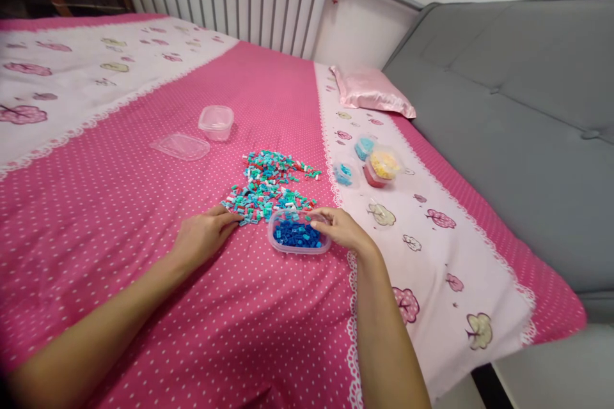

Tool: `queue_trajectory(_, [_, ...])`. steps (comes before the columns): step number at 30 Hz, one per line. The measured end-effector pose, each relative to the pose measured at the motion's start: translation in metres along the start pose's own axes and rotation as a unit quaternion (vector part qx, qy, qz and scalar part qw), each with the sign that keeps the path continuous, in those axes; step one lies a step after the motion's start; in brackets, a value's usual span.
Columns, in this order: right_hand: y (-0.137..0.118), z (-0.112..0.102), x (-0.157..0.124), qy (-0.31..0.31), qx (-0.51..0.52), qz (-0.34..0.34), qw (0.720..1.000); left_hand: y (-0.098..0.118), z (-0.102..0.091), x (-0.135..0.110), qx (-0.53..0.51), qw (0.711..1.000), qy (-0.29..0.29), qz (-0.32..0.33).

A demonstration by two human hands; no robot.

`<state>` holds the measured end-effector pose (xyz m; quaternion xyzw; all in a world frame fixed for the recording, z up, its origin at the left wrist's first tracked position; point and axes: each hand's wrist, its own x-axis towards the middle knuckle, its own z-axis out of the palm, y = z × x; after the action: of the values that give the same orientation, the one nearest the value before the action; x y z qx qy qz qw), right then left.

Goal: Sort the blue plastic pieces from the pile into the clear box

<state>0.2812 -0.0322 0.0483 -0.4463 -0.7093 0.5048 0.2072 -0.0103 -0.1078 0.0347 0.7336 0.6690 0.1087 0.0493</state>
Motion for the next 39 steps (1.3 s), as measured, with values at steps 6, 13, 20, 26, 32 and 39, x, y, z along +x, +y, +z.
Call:
queue_trajectory(6, [-0.005,0.003,0.002,-0.029,-0.002,-0.014,0.999,0.002,-0.002,-0.002,-0.008,1.000,0.010,-0.021])
queue_trajectory(13, [-0.013,0.013,0.004,-0.063,0.012,-0.013,0.998,0.002,0.001,-0.002,-0.031,0.998,0.028,-0.043])
queue_trajectory(20, [-0.016,0.021,0.005,-0.067,0.019,-0.020,0.997,-0.011,-0.004,0.003,-0.250,0.962,0.102,-0.030])
queue_trajectory(26, [-0.018,0.029,0.006,-0.078,0.028,-0.034,0.996,-0.008,-0.018,0.006,-0.547,0.828,0.058,-0.111])
queue_trajectory(32, [-0.017,0.037,0.010,-0.091,0.022,-0.066,0.993,0.006,-0.024,-0.001,-0.591,0.804,0.072,0.011])
queue_trajectory(39, [-0.023,0.044,0.011,-0.095,0.035,-0.069,0.992,0.014,-0.017,-0.007,-0.440,0.882,0.048,0.164])
